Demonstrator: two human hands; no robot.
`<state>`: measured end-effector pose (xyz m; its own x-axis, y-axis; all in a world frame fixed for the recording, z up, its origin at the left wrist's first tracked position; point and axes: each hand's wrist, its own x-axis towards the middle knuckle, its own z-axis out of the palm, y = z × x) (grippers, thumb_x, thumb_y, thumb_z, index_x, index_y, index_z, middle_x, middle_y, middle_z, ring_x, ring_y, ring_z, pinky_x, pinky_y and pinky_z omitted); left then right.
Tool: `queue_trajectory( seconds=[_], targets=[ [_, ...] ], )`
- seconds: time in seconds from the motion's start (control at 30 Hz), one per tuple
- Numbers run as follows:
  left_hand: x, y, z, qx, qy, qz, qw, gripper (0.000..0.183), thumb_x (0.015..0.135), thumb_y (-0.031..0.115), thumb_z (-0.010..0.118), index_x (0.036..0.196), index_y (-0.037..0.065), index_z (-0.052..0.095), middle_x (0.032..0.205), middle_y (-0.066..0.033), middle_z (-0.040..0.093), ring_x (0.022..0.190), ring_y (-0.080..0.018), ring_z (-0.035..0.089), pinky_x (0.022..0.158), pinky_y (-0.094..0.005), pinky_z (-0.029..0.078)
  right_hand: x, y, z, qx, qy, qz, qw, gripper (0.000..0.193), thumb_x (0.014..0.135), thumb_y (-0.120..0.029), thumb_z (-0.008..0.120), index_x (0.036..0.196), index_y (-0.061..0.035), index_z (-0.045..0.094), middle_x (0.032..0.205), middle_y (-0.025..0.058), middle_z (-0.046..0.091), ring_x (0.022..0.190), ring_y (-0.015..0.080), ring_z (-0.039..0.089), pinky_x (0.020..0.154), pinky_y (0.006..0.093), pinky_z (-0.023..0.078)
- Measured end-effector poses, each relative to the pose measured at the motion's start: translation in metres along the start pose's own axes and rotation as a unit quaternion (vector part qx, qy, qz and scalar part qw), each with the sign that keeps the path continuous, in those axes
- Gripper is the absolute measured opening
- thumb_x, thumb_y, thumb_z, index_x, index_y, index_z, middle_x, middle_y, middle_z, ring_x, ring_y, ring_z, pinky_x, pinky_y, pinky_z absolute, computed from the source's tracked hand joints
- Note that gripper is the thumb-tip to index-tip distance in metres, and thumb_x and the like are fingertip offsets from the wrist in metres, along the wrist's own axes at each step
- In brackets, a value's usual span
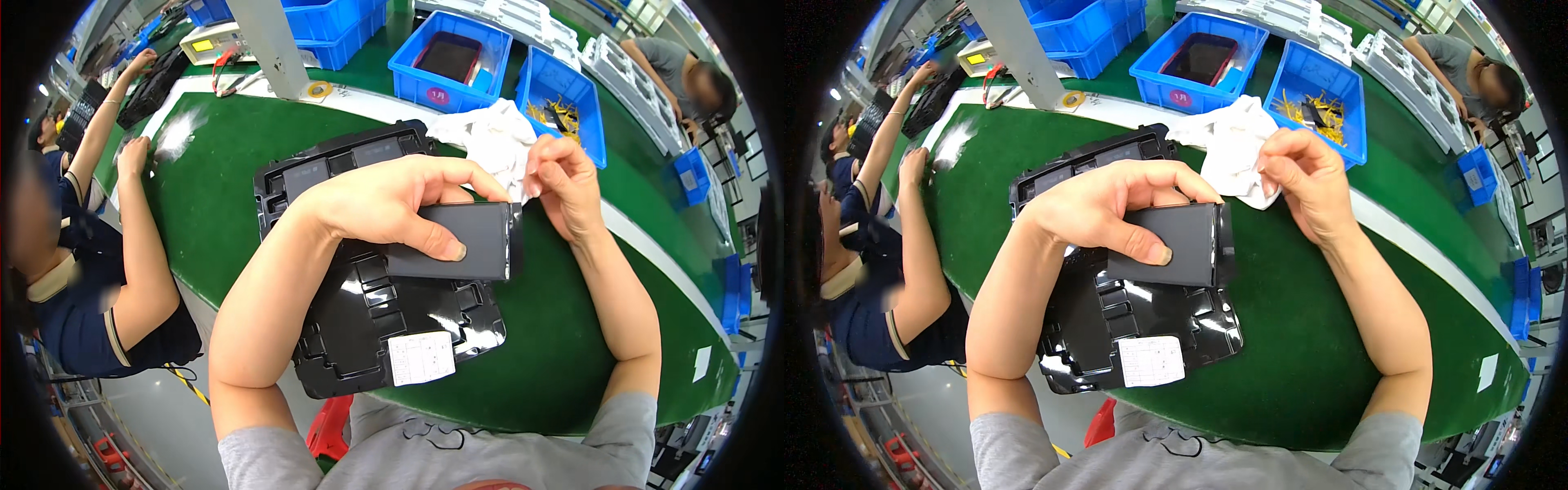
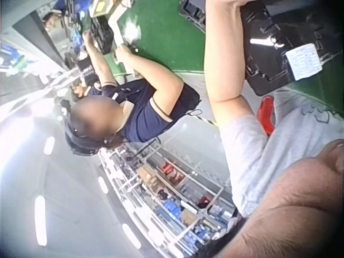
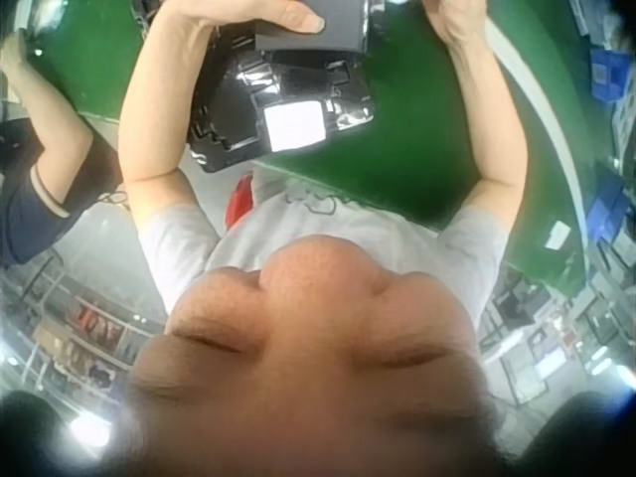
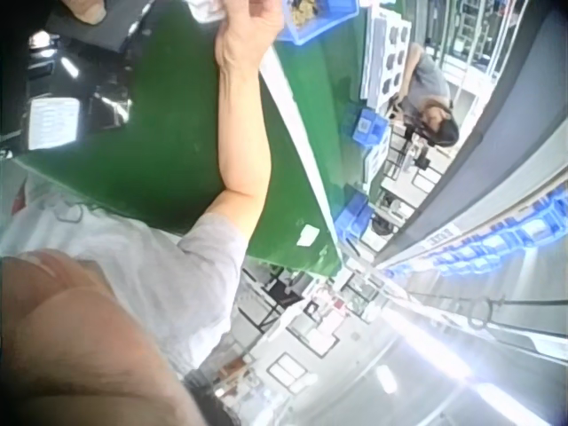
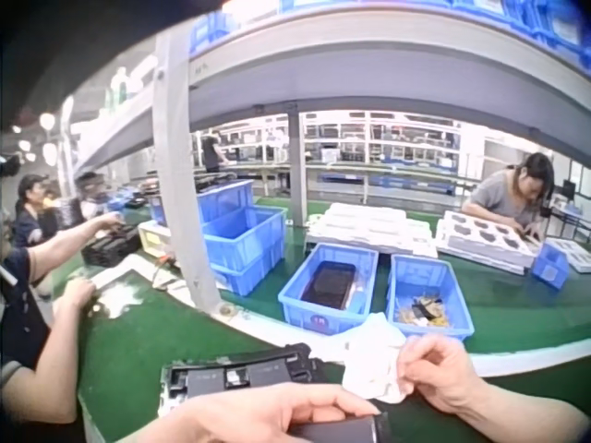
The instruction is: Manually assemble black plastic electronic components by fitting parts together and placing them into a larger casing.
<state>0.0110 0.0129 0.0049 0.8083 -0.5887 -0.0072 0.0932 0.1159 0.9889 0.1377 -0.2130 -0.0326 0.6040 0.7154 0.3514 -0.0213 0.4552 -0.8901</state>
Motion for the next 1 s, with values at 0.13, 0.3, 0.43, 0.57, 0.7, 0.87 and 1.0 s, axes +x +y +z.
queue_trajectory(
  seconds=[0.13,0.3,0.43,0.57,0.7,0.87,1.0],
  targets=[
    [0.001,-0.002,0.003,0.008,-0.014,-0.026,1.000,0.058,0.073,-0.004,0.071,0.126,0.000,0.047,0.109,-0.0082,0.062,0.101,-0.0131,0.058,0.090,-0.0284,0.046,0.026,-0.019,0.005,-0.255,0.025,-0.064,0.964,0.009,0.085,-0.003,0.063,0.094,-0.0001,0.064,0.085,0.0044,0.062,0.073,0.0105,0.057,0.064,0.0229,0.045],
    [0.003,-0.002,0.007,0.041,-0.031,-0.032,0.998,0.058,0.073,-0.005,0.070,0.126,0.002,0.047,0.108,-0.0072,0.063,0.101,-0.0123,0.057,0.090,-0.0277,0.046,0.087,-0.016,-0.001,-0.540,0.024,-0.160,0.826,0.015,0.084,-0.012,0.062,0.095,-0.0037,0.067,0.086,0.0054,0.062,0.075,0.0137,0.059,0.067,0.0262,0.046],
    [0.003,0.001,0.009,0.036,-0.017,-0.033,0.999,0.057,0.073,-0.006,0.069,0.126,0.002,0.048,0.109,-0.0073,0.062,0.101,-0.0124,0.057,0.091,-0.0280,0.045,0.112,-0.001,-0.010,-0.677,0.001,-0.146,0.721,0.026,0.081,-0.030,0.065,0.094,-0.0080,0.069,0.095,0.0081,0.062,0.086,0.0236,0.058,0.076,0.0340,0.044],
    [0.002,-0.001,0.008,0.044,-0.013,-0.043,0.998,0.057,0.073,-0.007,0.068,0.126,0.002,0.048,0.109,-0.0075,0.062,0.102,-0.0127,0.057,0.091,-0.0283,0.045,0.107,0.014,0.018,-0.791,-0.041,-0.167,0.587,0.026,0.078,-0.032,0.068,0.090,-0.0096,0.069,0.094,0.0058,0.062,0.098,0.0237,0.054,0.083,0.0390,0.039],
    [0.004,-0.003,0.008,0.068,-0.029,-0.005,0.997,0.061,0.072,-0.007,0.069,0.128,0.001,0.046,0.107,-0.0081,0.063,0.100,-0.0128,0.058,0.090,-0.0285,0.046,0.103,0.032,0.018,-0.806,-0.021,-0.243,0.540,0.018,0.073,-0.024,0.070,0.081,-0.0085,0.065,0.086,0.0041,0.059,0.090,0.0222,0.056,0.078,0.0379,0.041],
    [-0.007,0.013,-0.001,0.057,0.119,0.013,0.991,0.050,0.073,-0.005,0.071,0.119,-0.002,0.051,0.099,-0.0064,0.066,0.090,-0.0103,0.061,0.084,-0.0255,0.048,0.096,0.041,0.023,-0.785,0.002,-0.302,0.540,0.008,0.068,-0.015,0.065,0.072,-0.0093,0.060,0.077,0.0031,0.055,0.081,0.0212,0.055,0.073,0.0361,0.041],
    [-0.008,0.016,-0.005,0.136,0.236,0.032,0.962,0.030,0.075,-0.005,0.070,0.100,0.000,0.056,0.091,-0.0032,0.065,0.083,-0.0079,0.059,0.078,-0.0237,0.049,0.088,0.041,0.030,-0.775,-0.014,-0.313,0.549,0.003,0.069,-0.011,0.060,0.070,-0.0098,0.057,0.077,0.0027,0.053,0.081,0.0203,0.054,0.073,0.0352,0.039]
  ],
)
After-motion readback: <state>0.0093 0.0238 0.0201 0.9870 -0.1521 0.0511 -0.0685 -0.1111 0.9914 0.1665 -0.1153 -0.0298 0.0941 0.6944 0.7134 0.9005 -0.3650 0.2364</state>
